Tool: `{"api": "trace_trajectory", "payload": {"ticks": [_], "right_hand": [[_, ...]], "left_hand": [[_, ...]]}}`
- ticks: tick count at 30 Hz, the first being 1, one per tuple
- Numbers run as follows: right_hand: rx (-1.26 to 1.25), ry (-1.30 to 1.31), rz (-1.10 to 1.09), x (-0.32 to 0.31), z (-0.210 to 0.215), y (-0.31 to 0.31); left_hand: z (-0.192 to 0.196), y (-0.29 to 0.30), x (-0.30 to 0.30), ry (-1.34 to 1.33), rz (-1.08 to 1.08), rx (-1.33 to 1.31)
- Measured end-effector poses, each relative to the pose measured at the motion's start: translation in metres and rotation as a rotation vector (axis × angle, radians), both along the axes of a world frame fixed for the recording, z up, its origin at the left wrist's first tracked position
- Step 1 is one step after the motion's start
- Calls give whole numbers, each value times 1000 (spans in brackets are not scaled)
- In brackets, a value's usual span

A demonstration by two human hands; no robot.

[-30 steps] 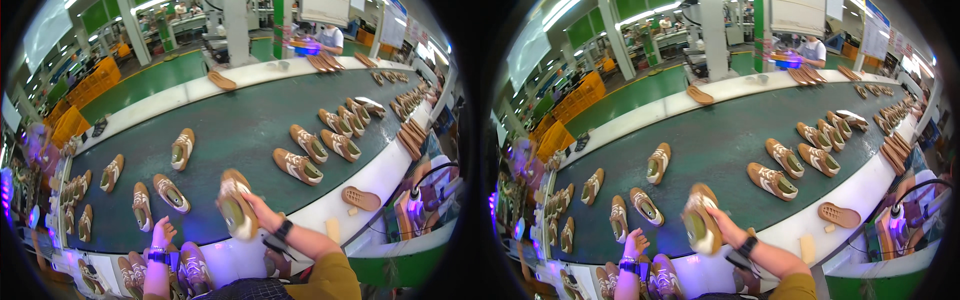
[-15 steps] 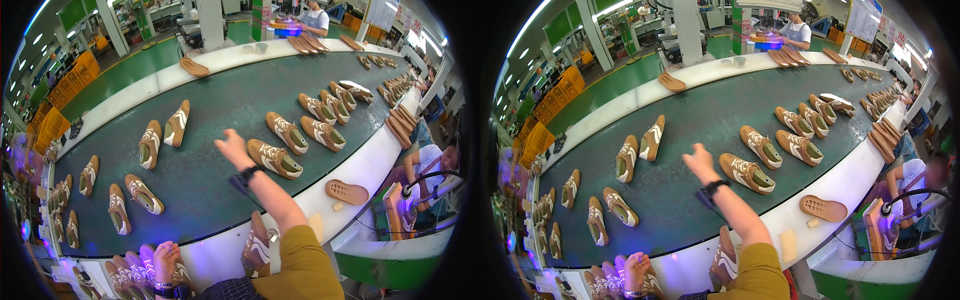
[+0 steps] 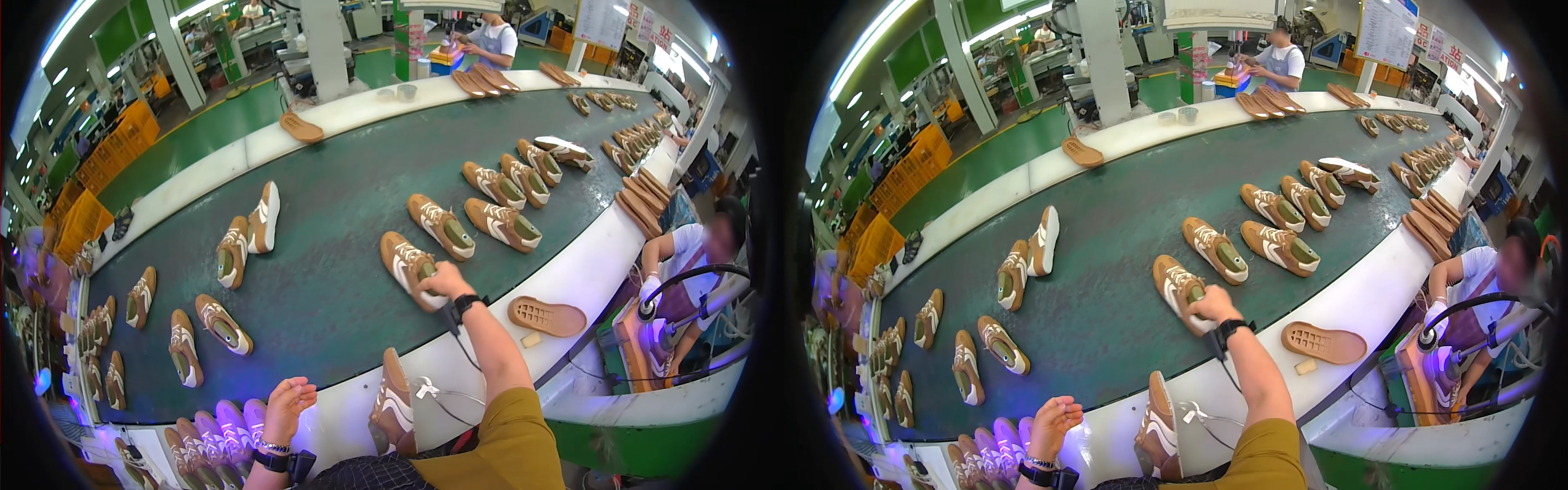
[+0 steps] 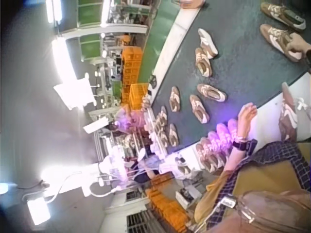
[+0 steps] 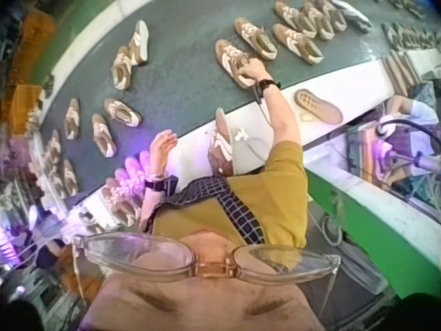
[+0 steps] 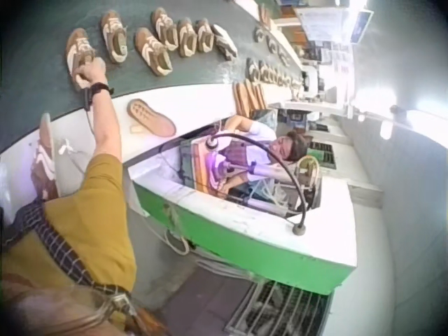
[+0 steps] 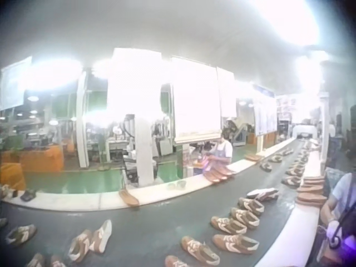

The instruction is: The person picks up pairs of brown and white sneakers from a conveyor belt in a factory setting. They hold the shoes up to the camera, rotating them to inspect the soles, sides, and laces. After inspection, the shoes are placed back onto the moving belt. The process is repeated for multiple pairs throughout the clip.

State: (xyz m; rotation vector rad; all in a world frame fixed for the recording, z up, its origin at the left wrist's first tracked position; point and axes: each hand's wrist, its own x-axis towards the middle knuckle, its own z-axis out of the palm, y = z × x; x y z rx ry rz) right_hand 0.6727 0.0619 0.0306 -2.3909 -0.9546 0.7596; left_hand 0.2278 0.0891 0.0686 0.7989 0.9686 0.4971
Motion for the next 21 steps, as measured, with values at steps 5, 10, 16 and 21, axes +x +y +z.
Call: {"api": "trace_trajectory", "payload": {"ticks": [5, 10, 16, 21], "right_hand": [[496, 1057, -68, -72, 18, -18], [384, 1088, 526, -117, 78, -22], [543, -144, -61, 28, 49, 46], [62, -230, -102, 122, -19, 50]], "left_hand": [[7, 2, 50, -119, -32, 21], [11, -3, 85, -455, 120, -34], [-22, -10, 23, -485, 331, -307], [-41, -24, -19, -429, 323, -386]]}}
